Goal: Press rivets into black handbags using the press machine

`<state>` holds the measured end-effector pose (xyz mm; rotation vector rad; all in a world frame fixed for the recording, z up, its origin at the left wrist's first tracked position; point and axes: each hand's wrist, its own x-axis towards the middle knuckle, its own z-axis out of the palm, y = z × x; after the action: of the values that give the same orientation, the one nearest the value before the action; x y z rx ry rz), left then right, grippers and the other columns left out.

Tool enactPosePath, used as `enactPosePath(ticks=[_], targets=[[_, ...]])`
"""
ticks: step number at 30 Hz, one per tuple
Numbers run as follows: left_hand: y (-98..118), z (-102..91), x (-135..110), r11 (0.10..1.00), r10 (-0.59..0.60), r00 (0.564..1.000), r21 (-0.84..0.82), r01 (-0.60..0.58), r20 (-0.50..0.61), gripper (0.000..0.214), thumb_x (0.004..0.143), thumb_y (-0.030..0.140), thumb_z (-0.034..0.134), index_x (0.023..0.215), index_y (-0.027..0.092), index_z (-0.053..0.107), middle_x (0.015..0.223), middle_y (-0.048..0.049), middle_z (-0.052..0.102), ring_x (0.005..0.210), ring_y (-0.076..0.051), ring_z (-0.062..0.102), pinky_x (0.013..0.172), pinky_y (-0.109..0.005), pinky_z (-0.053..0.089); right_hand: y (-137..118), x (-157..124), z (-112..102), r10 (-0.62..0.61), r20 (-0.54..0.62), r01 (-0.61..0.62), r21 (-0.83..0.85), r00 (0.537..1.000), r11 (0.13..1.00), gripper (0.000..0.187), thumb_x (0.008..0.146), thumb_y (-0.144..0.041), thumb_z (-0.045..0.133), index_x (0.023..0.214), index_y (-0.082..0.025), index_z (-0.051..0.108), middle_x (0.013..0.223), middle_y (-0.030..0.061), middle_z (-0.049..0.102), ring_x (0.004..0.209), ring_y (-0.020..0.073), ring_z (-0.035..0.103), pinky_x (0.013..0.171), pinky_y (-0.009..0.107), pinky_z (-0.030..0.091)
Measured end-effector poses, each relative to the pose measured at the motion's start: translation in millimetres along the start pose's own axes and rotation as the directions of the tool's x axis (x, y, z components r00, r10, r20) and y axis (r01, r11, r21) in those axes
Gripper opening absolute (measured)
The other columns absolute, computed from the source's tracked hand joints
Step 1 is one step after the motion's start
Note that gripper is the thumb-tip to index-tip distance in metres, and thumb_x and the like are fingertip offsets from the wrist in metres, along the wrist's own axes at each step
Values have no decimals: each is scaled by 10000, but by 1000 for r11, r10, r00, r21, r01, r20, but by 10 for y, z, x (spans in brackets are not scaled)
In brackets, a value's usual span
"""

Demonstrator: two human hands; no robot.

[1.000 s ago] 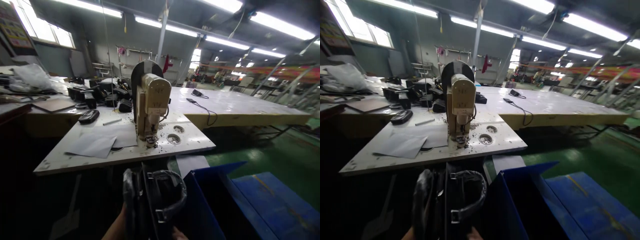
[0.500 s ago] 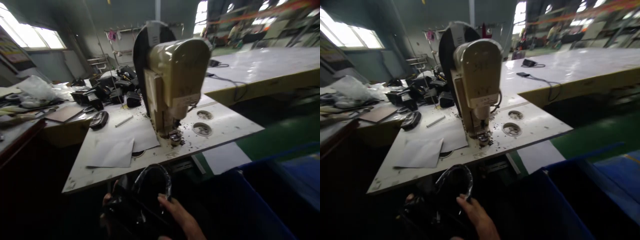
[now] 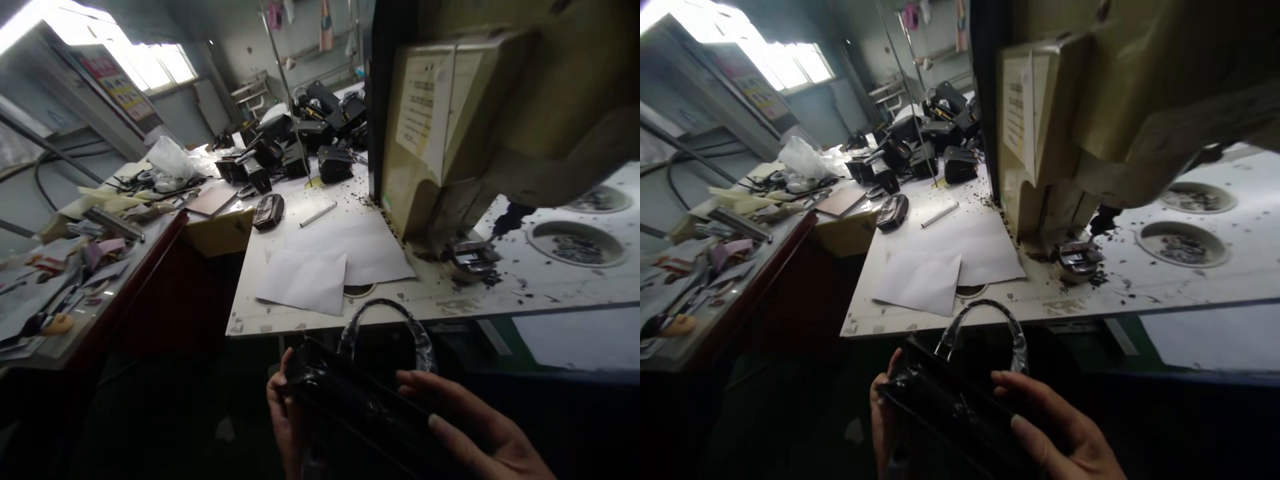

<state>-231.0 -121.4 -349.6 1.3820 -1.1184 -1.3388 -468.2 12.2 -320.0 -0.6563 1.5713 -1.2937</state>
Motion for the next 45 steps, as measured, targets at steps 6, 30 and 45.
enactPosePath(ticks=[6, 30, 45], targets=[[593, -269, -667, 987, 157, 986, -13, -157, -50, 465, 851, 601, 741, 1021, 260, 475, 1606, -104, 447, 1402, -331, 527, 1070, -417, 526, -202, -341, 175, -40, 25, 34, 183, 999, 983, 484, 738, -604, 854, 1075, -257, 829, 1149, 139, 784, 1045, 345, 739, 915, 442, 637], [1539, 1426, -723, 946, -144, 400, 244, -213, 905, 502, 948, 630, 577, 862, 147, 683, 709, 27, 500, 630, -119, 412, 583, -245, 341, 91, -770, -1637, 19, -165, 17, 214, 986, 977, 628, 691, -669, 875, 1143, -239, 804, 1121, 127, 778, 1088, 374, 713, 962, 466, 574], [1562, 1950, -451, 862, -171, 219, 253, -439, 961, 457, 985, 573, 548, 910, 160, 727, 792, 6, 591, 741, -140, 503, 666, -220, 392, -403, -399, -1484, -147, 135, 169, -172, 980, 970, 689, 927, -800, 495, 1127, -221, 809, 1072, 100, 761, 1004, 312, 688, 844, 349, 577]])
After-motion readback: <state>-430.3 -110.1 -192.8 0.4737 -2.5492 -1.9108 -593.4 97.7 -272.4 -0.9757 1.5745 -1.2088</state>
